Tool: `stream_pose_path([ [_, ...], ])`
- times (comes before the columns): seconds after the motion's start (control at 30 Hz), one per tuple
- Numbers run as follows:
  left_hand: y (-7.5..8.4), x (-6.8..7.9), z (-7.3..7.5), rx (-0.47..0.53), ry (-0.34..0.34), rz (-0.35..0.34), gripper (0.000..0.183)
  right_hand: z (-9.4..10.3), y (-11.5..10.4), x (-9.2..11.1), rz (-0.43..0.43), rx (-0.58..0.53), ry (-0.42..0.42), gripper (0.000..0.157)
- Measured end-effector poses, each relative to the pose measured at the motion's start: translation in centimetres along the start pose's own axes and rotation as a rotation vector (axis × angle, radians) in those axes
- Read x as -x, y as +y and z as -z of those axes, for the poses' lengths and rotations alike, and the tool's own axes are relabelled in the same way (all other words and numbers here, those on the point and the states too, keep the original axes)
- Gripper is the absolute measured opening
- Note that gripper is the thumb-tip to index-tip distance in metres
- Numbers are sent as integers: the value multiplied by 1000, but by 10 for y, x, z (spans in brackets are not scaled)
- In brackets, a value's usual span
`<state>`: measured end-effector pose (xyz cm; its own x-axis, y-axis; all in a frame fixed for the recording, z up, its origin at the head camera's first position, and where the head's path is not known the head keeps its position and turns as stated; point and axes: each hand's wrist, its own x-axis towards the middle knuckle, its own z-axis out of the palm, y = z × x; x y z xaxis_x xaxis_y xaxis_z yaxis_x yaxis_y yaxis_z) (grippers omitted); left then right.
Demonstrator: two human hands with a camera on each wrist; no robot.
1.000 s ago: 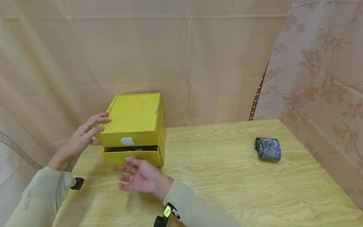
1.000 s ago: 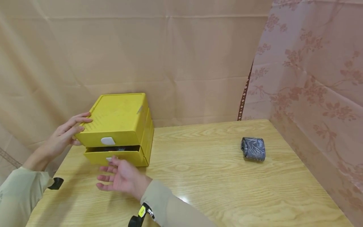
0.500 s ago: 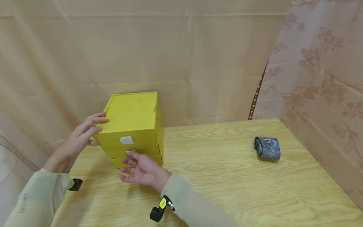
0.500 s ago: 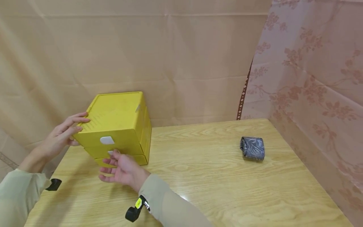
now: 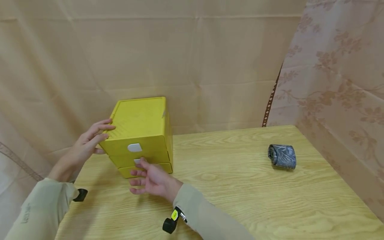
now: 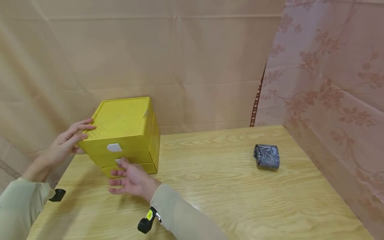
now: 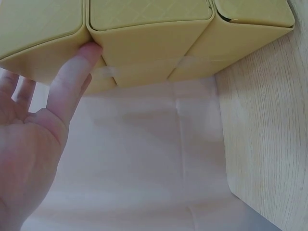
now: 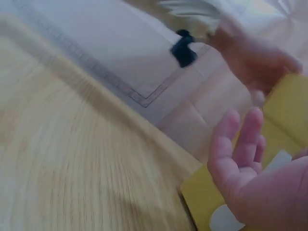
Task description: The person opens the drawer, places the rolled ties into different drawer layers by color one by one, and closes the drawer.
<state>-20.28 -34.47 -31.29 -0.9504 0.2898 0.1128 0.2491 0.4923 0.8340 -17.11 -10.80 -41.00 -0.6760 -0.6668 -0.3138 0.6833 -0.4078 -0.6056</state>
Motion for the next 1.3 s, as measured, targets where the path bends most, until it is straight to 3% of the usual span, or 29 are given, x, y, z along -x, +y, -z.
stream_pose_path([
  [0.23, 0, 0, 0, 4, 12, -15, 36, 3, 5, 6, -41, 92, -28, 48],
  [0.37, 0, 0, 0, -6, 10, -11, 37, 9, 11, 5, -97, 101, -11, 37],
  [0.5, -1, 0, -1, -21, 14, 5, 37, 16, 19, 2, -131, 79, 15, 25],
  [0.8, -4, -1, -1, -23, 14, 11, 38, 26, 26, -11, -169, -15, 62, 29],
  [0.93, -4, 6, 3, -25, 30, 7, 37, 24, 32, -18, -185, -43, 73, 31],
  [1.13, -1, 12, 5, -17, 35, 20, 38, 24, 39, -23, -165, -30, 82, 31],
  [1.3, -3, 4, -3, 11, 18, 47, 39, 33, 34, -22, -139, -53, 77, 32],
])
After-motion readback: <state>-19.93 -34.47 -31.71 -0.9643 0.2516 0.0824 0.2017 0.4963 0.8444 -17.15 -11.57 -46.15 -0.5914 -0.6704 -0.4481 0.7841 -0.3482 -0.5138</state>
